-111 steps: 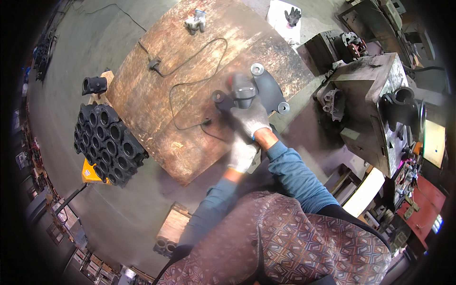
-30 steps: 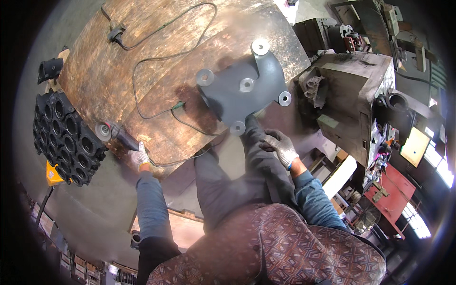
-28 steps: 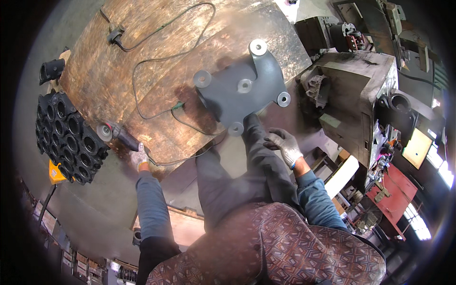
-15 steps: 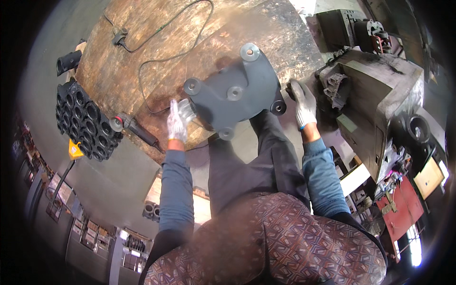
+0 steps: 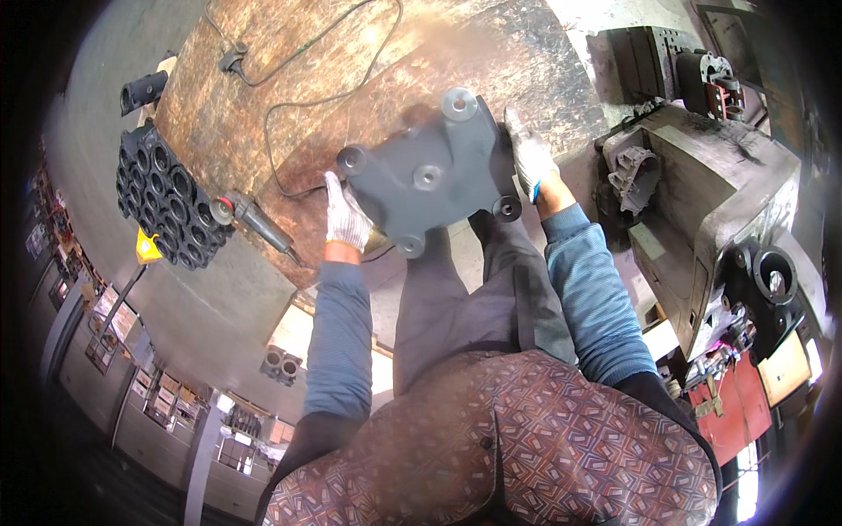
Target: The person removes a cylindrical metal part from a machine, places it on a workbench, and then uses an angle grinder to smooth the edges of the part. They flip the part over and continue grinding different surfaces.
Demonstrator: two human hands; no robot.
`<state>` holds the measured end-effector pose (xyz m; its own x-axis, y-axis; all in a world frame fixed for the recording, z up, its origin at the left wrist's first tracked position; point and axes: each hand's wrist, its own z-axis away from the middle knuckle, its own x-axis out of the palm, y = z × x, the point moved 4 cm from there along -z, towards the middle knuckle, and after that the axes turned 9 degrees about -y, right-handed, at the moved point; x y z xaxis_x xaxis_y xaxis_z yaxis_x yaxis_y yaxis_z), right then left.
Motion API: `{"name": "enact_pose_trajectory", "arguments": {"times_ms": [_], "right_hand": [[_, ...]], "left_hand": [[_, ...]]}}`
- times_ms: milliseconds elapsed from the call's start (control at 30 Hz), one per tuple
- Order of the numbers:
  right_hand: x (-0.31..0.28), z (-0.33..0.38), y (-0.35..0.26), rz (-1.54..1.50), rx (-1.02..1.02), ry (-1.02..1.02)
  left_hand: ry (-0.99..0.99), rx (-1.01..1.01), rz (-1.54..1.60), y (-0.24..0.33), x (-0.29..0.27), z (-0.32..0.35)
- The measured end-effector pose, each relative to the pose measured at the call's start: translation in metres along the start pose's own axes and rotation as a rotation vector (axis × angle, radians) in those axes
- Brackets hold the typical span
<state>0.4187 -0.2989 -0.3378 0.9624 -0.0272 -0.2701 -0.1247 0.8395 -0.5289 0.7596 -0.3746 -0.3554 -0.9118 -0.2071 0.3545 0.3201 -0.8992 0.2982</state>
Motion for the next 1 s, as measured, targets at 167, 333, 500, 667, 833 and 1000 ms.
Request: {"name": "enact_pose_trajectory", "arguments": {"times_ms": [167,333,500,667,833,1000], "right_hand": [[-0.001,-0.006,0.044,0.284,-0.231,0.081],[-0.012,0.03,0.102,-0.081,-0.149,0.038],[-0.008,0.074,0.109,0.201,-0.435,0.252],[0.008,0.095,0.113,-0.672,0.099,0.184],[0.006,0.112,0.087,-0.489,-0.004,0.183],[0.017,0.104,0.114,-0.381,0.11,0.081]], "left_hand": [[0.089,0.104,-0.004,-0.02,-0.005,0.02],[0.266,0.513,-1.245,-0.035,-0.009,0.061],[0.25,0.736,-1.501,-0.041,-0.011,0.104],[0.251,0.725,-1.575,-0.018,-0.012,0.126],[0.2,0.734,-1.552,-0.001,0.009,0.131],[0.194,0.554,-0.925,-0.006,0.0,0.124]]}}
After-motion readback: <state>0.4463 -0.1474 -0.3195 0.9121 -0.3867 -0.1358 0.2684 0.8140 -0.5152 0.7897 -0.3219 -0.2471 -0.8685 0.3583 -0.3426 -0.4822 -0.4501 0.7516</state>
